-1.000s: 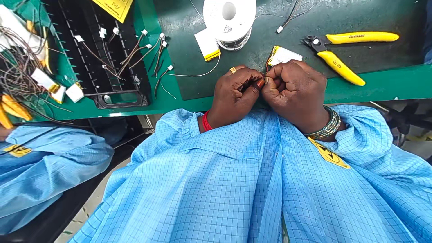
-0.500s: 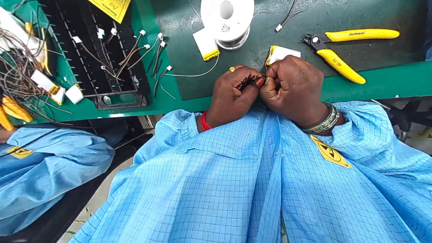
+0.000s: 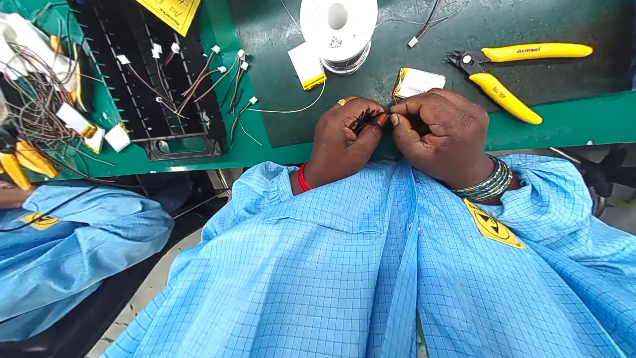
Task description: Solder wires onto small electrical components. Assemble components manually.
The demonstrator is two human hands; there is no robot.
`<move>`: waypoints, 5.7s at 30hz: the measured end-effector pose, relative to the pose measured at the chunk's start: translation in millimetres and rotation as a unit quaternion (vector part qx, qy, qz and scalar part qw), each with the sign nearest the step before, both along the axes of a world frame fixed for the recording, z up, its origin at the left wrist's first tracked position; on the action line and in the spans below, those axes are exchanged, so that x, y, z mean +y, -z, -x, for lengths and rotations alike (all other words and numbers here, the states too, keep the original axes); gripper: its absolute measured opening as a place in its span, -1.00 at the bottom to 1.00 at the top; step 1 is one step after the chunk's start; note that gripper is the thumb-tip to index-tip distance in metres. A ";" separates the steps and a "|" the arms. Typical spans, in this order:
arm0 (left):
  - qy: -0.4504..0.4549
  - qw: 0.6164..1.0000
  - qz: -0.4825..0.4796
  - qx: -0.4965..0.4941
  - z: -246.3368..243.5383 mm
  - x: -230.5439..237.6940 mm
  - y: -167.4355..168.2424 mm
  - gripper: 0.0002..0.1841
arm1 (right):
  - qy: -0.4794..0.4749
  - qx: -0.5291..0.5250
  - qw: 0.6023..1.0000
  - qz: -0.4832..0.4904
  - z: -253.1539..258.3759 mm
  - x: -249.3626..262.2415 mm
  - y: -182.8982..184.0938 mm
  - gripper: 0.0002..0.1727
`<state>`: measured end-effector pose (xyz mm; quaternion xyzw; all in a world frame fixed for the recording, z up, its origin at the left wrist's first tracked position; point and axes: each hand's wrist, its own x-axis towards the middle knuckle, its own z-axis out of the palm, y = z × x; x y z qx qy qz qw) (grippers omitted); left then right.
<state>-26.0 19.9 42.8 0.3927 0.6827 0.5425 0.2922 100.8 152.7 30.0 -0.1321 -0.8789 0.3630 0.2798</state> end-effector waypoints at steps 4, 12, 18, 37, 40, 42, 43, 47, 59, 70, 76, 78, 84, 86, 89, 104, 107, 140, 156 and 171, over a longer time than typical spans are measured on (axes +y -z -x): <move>0.002 1.000 -0.002 0.021 -0.4 0.7 2.0 -0.87 | 0.004 -0.030 1.000 0.000 0.6 0.4 -5.0 -0.83; 0.002 0.999 -0.023 0.032 -1.4 1.3 6.9 -0.87 | 0.007 -0.024 1.000 -0.004 6.8 -4.5 -5.7 -0.83; 0.004 1.000 -0.029 0.008 -1.1 2.0 5.2 -0.88 | 0.009 -0.023 1.000 0.002 7.8 -4.4 -4.6 -0.84; -0.005 0.998 -0.010 0.060 -2.4 1.2 4.4 -0.89 | -0.029 -0.059 0.993 -0.098 2.1 3.6 -16.8 -0.81; -0.005 0.997 -0.005 0.079 -3.5 1.8 3.9 -0.90 | -0.060 -0.098 0.984 -0.136 3.6 8.5 -23.2 -0.79; -0.006 0.997 -0.008 0.079 -3.3 1.6 4.6 -0.90 | -0.077 -0.115 0.980 -0.145 5.9 10.8 -23.9 -0.79; -0.006 0.997 -0.009 0.076 -3.1 1.5 4.9 -0.91 | -0.084 -0.118 0.979 -0.144 7.3 11.8 -23.1 -0.79; -0.005 0.999 -0.011 0.052 -2.3 1.3 5.1 -0.91 | -0.094 -0.102 0.981 -0.136 10.7 12.6 -17.8 -0.79; -0.016 1.000 -0.006 -0.024 -1.2 1.1 -1.4 -0.89 | -0.035 -0.065 0.997 -0.034 5.2 5.2 -15.0 -0.85; 0.004 0.998 0.041 -0.040 1.9 -2.9 -9.4 -0.90 | -0.012 -0.061 0.997 0.036 -2.5 -1.5 -15.9 -0.84; 0.000 0.997 0.028 -0.068 -0.9 -3.5 -9.1 -0.88 | 0.011 -0.072 0.993 0.090 -4.1 -4.8 -17.6 -0.83; 0.001 0.998 0.022 -0.059 -1.5 -3.0 -8.3 -0.88 | 0.018 -0.074 0.993 0.093 -4.5 -5.6 -18.0 -0.84; 0.002 1.000 -0.011 -0.020 -3.1 -3.6 -1.7 -0.89 | 0.017 -0.067 0.990 0.122 -4.3 -7.8 -17.7 -0.83; 0.001 1.000 -0.022 0.003 -3.7 -3.4 0.6 -0.89 | 0.016 -0.066 0.988 0.141 -4.2 -8.0 -16.9 -0.85; -0.001 0.999 -0.044 0.021 -5.1 -2.9 3.1 -0.89 | 0.017 -0.065 0.984 0.166 -4.3 -7.8 -16.5 -0.86; -0.012 0.998 -0.064 0.011 -7.0 -0.4 6.6 -0.90 | 0.026 -0.048 0.991 0.119 0.8 -15.0 -10.5 -0.86; -0.014 0.998 -0.059 0.007 -7.0 -0.4 5.5 -0.90 | 0.030 -0.045 0.993 0.108 1.9 -16.8 -9.0 -0.86; -0.029 0.995 0.005 -0.100 -1.9 -0.4 -11.0 -0.86 | 0.014 0.014 0.999 0.043 0.1 -12.9 -6.3 -0.84; -0.010 0.998 0.029 0.050 5.4 -0.9 -4.6 -0.89 | -0.044 -0.104 0.994 0.000 4.1 3.6 -11.3 -0.77; -0.025 0.997 0.064 0.030 8.6 -4.5 -6.4 -0.86 | -0.019 -0.093 0.995 0.001 0.7 4.2 -9.1 -0.71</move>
